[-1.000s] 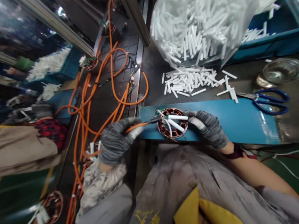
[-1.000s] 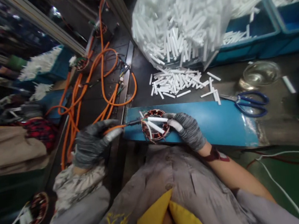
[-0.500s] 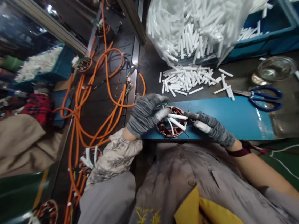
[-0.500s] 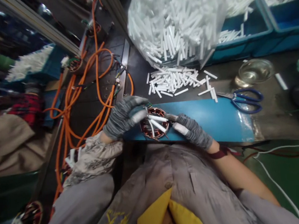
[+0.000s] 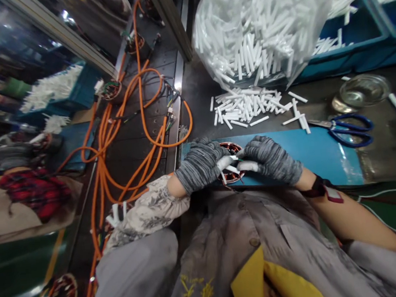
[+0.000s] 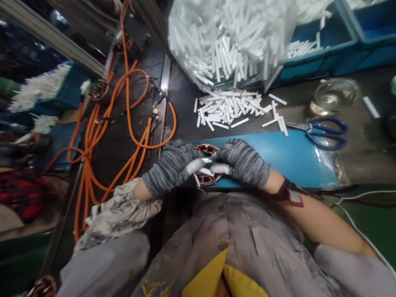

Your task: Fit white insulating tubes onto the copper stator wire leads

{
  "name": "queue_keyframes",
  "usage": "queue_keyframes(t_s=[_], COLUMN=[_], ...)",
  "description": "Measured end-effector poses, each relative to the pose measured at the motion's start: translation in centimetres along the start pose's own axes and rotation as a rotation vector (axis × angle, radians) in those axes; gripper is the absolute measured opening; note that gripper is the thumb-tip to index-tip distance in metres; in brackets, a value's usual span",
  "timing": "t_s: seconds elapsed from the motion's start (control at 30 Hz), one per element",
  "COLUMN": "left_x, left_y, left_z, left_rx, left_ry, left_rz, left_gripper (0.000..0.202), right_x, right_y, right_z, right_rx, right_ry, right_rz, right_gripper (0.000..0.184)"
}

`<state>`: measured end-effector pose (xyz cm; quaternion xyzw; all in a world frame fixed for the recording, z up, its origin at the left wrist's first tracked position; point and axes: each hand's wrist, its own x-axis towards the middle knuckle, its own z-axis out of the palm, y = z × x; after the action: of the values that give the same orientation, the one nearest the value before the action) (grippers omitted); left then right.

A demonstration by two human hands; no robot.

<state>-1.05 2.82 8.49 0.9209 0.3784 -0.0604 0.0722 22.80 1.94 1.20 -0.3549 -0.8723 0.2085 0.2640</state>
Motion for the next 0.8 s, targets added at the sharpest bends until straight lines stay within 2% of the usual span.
queue_keyframes(t_s=[0.1,0.2,0.47,0.63,0.8], left_x=[0.2,0.2,0.4,1.1,1.3], left_y=[-0.3,-0.6,-0.8,-0.5,-0.5], left_z=[0.1,0.1,-0.2,-0.5,-1.1], left_rx=[0.001,0.012,-0.098,-0.127,-0.23], left_ry=[-0.004,-0.017,-0.035,-0.096,-0.106], left_rz=[0.029,0.069,0.06,0.022,-0.002], left_gripper=[0.049,0.049,0.05,0.044,0.042], right_x=[0.3,-0.1,-0.7,0.1,1.1], right_y=[-0.8,-1.3,-0.9,-1.1,-1.2], right_z=[1.5,2.5,2.5,1.9,0.5], right_rx=[-0.232,-0.375,-0.327,-0.35,-0.285], right_ry=[0.079,0.116,0.177,0.041,-0.118], right_rz=[0.029,-0.034,-0.053,-0.007,0.0], right_gripper=[0.044,0.041,0.043,0.033,0.033])
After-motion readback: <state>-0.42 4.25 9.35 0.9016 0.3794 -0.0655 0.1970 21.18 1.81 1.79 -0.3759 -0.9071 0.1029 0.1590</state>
